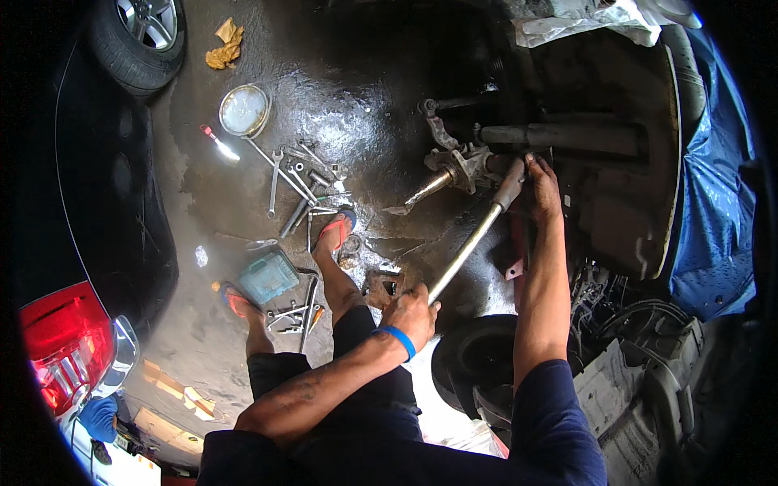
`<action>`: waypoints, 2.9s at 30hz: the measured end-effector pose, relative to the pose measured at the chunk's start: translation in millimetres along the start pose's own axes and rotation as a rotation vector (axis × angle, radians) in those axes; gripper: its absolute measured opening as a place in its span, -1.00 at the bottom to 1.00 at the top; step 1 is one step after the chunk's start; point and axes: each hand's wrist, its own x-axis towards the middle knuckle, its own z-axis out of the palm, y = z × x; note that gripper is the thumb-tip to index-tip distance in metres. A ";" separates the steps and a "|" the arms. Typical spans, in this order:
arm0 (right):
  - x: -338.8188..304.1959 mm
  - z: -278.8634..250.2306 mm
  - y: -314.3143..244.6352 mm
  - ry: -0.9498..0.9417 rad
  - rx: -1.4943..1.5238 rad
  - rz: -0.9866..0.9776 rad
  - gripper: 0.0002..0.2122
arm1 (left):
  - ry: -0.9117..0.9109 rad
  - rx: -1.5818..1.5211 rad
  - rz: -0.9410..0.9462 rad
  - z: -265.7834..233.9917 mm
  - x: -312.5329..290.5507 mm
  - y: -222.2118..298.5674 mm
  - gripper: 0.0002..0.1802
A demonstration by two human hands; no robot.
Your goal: The person retrieves a metal rod from a tool cart and walks to a car with its hood open. They sit on the floor and use the rod to manipulate a component under the car, then handle small metal parts with their hands.
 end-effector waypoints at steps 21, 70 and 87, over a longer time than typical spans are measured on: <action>38.1 1.8 -26.3 0.132 -0.866 -0.241 -0.37 | -0.115 0.284 0.121 -98.6 37.0 -19.7 -0.61; -54.3 51.0 35.3 0.442 -0.366 -0.543 -0.75 | 0.016 0.382 0.057 -99.2 65.4 -30.6 -0.62; -38.5 36.5 12.8 0.295 -0.406 -0.341 -0.66 | 0.026 0.348 0.016 -66.0 57.6 -39.6 -0.59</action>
